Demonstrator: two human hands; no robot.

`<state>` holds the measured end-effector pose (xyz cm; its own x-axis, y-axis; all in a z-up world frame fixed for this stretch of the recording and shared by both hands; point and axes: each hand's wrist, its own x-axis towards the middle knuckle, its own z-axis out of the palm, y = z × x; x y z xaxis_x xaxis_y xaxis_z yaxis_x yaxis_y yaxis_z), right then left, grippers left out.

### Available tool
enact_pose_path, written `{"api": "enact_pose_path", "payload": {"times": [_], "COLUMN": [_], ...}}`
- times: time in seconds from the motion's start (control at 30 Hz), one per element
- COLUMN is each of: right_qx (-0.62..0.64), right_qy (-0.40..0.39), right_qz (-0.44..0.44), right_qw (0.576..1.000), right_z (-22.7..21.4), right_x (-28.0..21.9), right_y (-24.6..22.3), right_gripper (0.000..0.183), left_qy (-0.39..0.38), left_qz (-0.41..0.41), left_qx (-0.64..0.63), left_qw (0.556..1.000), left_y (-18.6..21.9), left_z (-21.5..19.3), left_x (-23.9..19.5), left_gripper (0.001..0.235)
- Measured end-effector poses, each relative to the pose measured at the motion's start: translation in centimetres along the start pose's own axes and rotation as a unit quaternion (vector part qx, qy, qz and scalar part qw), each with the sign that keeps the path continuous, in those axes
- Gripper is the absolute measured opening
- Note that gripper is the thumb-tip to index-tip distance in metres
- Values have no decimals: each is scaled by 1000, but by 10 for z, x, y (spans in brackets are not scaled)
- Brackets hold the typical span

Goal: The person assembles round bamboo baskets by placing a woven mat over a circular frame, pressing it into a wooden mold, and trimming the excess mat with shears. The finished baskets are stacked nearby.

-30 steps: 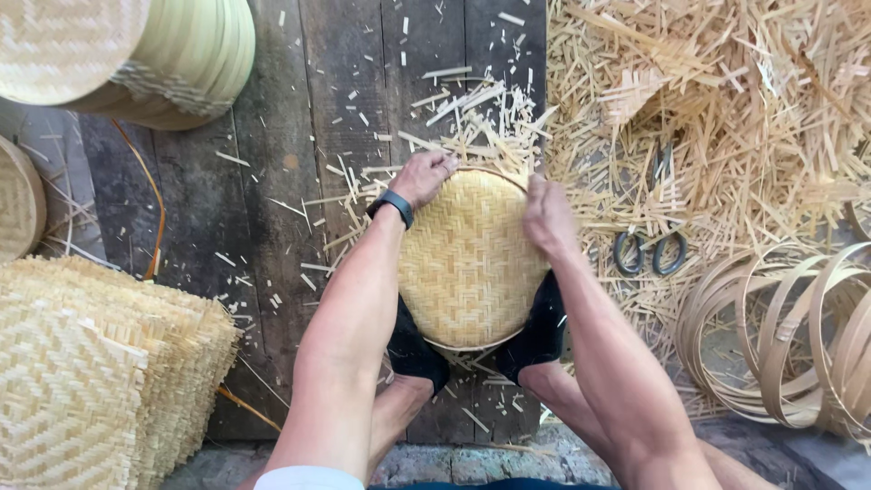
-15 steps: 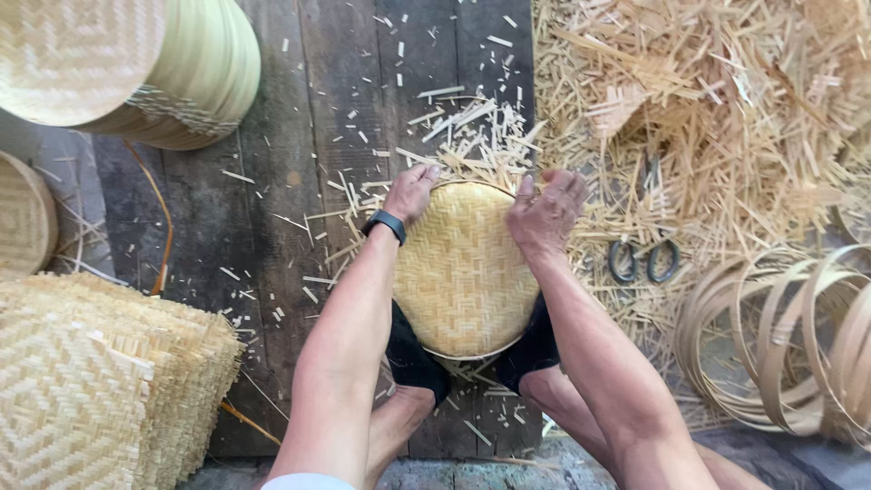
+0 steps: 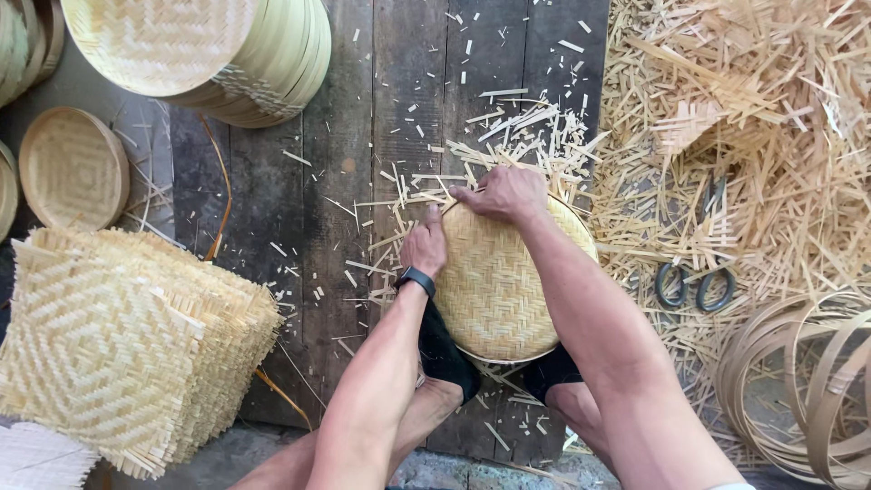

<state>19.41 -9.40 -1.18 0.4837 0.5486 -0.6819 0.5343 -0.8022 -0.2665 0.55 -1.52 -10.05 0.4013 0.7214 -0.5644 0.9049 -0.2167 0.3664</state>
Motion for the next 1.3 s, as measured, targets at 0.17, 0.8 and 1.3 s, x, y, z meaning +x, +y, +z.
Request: {"api": "enact_pose_path", "payload": {"times": [0.17,0.8,1.3], "right_qx": [48,87,784], "right_qy": [126,-29,210], "right_qz": [-47,74,59], "right_qw": [990,993,582], "right_z": [24,-17,120], "right_x": [-2,-340,-132], "right_y": [9,178,166], "right_gripper": [63,42,53], "left_qy": [-1,178,1], "left_qz": [-12,139,-40], "left_qx": [-29,-194,-645], "left_qw": [1000,955,763], "left_y": [-15,-64,-37], "left_z": [14,-54,7], "left_x": [18,-88,-40], "left_gripper": [97,43,74]}}
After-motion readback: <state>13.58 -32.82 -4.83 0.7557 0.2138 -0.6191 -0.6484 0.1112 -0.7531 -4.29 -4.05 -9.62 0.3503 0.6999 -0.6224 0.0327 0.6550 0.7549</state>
